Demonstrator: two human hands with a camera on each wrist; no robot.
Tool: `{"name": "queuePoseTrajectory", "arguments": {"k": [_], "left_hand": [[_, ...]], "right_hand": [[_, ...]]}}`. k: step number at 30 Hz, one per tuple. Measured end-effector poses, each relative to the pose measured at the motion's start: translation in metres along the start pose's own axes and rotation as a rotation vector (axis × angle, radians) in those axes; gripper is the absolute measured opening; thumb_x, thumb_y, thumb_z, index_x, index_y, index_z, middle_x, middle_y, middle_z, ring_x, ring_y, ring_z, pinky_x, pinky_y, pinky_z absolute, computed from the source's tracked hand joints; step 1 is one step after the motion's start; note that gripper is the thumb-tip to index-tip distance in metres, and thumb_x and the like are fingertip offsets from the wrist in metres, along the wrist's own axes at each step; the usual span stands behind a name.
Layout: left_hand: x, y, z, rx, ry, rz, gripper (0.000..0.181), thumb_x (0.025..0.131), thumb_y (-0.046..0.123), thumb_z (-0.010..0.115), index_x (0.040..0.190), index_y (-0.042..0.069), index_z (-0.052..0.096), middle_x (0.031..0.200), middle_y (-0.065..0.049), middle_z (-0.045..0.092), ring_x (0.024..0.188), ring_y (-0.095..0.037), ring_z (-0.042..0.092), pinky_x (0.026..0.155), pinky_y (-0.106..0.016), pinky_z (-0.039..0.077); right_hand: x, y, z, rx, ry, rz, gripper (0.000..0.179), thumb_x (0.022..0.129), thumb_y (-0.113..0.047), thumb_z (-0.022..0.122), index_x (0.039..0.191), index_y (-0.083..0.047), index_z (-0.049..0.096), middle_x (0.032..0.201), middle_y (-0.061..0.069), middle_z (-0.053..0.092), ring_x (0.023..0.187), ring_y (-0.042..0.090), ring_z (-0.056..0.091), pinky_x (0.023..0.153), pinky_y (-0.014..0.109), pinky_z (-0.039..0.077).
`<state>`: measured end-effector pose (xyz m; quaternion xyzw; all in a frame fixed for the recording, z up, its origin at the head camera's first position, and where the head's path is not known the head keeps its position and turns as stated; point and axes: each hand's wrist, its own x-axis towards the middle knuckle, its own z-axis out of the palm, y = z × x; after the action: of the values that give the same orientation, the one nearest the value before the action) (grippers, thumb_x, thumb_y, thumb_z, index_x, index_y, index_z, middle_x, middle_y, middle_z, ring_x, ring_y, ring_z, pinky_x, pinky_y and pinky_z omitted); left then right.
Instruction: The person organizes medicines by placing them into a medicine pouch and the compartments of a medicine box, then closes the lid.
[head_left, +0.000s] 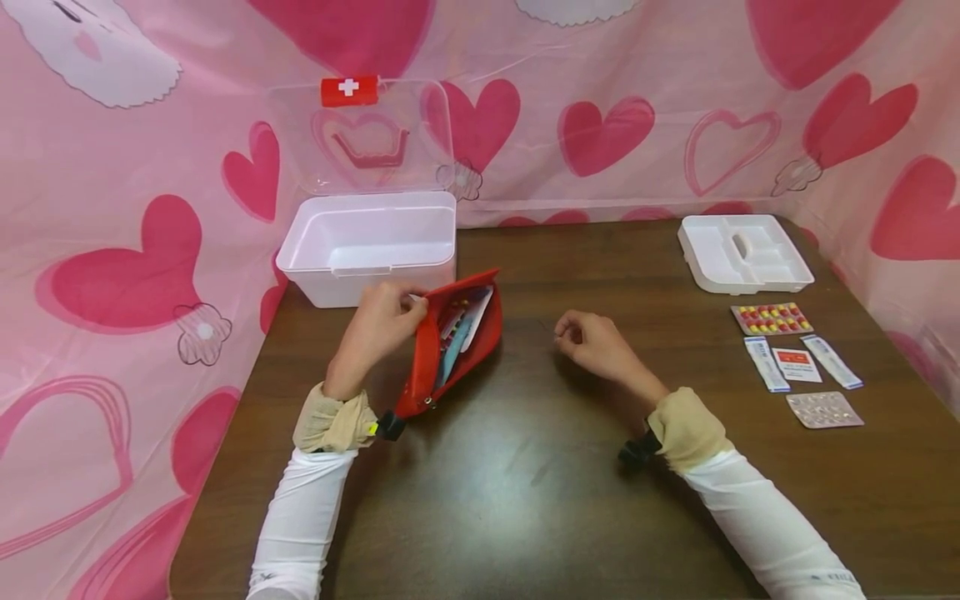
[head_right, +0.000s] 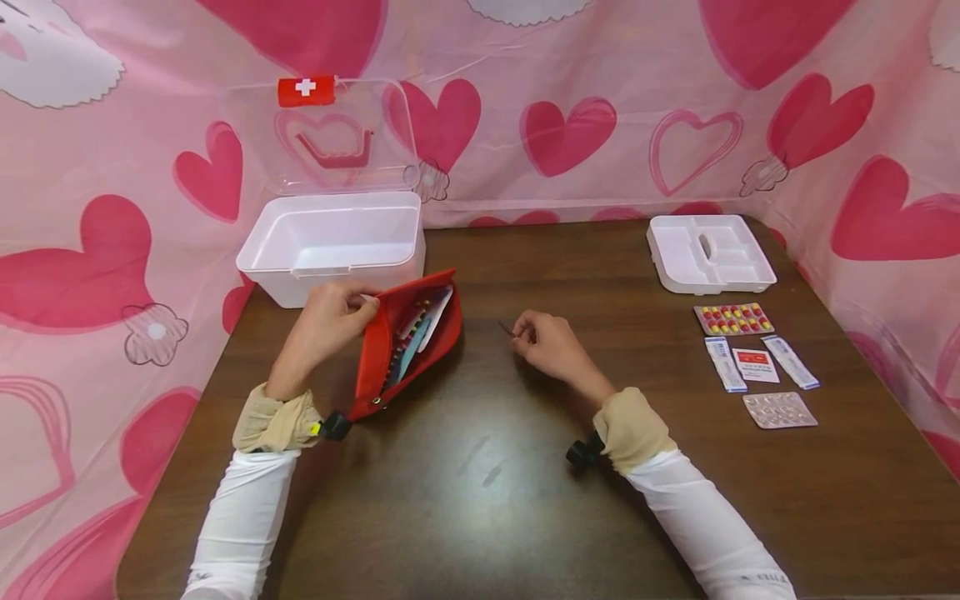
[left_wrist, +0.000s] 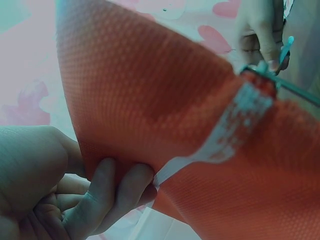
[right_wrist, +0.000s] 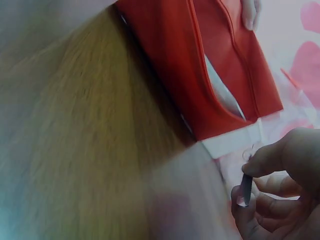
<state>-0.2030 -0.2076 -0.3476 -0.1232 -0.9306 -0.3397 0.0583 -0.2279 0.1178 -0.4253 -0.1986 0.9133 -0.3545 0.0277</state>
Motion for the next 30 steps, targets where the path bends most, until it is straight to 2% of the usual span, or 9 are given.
{"name": "queuePoseTrajectory", "arguments": {"k": [4, 13, 17, 23, 30], "left_hand": [[0.000, 0.000, 0.000, 0.003, 0.001, -0.001, 0.028, 0.092, 0.010, 0.055, 0.109, -0.001, 0.074, 0.088, -0.016, 0.076, 0.064, -0.021, 0.064, 0.052, -0.026, 0.046], [0.000, 0.001, 0.000, 0.008, -0.001, -0.008, 0.027, 0.092, 0.011, 0.055, 0.108, 0.001, 0.074, 0.085, -0.015, 0.076, 0.063, -0.020, 0.065, 0.053, -0.026, 0.048], [-0.001, 0.002, 0.000, 0.004, 0.001, -0.009, 0.028, 0.093, 0.011, 0.055, 0.109, 0.000, 0.074, 0.086, -0.015, 0.076, 0.064, -0.019, 0.067, 0.057, -0.026, 0.051], [-0.001, 0.001, 0.000, 0.003, -0.003, -0.005, 0.028, 0.092, 0.010, 0.054, 0.109, 0.001, 0.074, 0.088, -0.015, 0.076, 0.068, -0.022, 0.067, 0.056, -0.026, 0.049], [0.000, 0.001, 0.000, 0.005, -0.008, -0.002, 0.028, 0.092, 0.011, 0.054, 0.109, 0.002, 0.074, 0.089, -0.014, 0.076, 0.067, -0.022, 0.066, 0.054, -0.026, 0.047]], "right_hand": [[0.006, -0.011, 0.005, 0.002, 0.034, -0.062, 0.009, 0.089, -0.009, 0.066, 0.097, -0.006, 0.063, 0.081, 0.006, 0.067, 0.071, 0.016, 0.058, 0.067, 0.030, 0.046], [0.025, -0.036, 0.013, 0.022, 0.040, -0.156, 0.009, 0.092, -0.010, 0.064, 0.100, -0.007, 0.062, 0.083, 0.007, 0.072, 0.076, 0.019, 0.067, 0.069, 0.033, 0.050], [0.036, -0.044, 0.018, 0.013, 0.056, -0.154, 0.008, 0.091, -0.012, 0.067, 0.097, -0.008, 0.065, 0.080, 0.005, 0.073, 0.071, 0.016, 0.065, 0.067, 0.031, 0.049], [0.052, -0.053, 0.025, 0.023, 0.088, -0.139, 0.008, 0.089, -0.015, 0.069, 0.094, -0.008, 0.069, 0.079, 0.004, 0.074, 0.070, 0.017, 0.064, 0.067, 0.030, 0.048], [0.063, -0.063, 0.033, 0.025, 0.148, -0.061, 0.011, 0.087, -0.019, 0.072, 0.088, -0.008, 0.071, 0.080, 0.007, 0.074, 0.073, 0.020, 0.066, 0.066, 0.031, 0.049]]}}
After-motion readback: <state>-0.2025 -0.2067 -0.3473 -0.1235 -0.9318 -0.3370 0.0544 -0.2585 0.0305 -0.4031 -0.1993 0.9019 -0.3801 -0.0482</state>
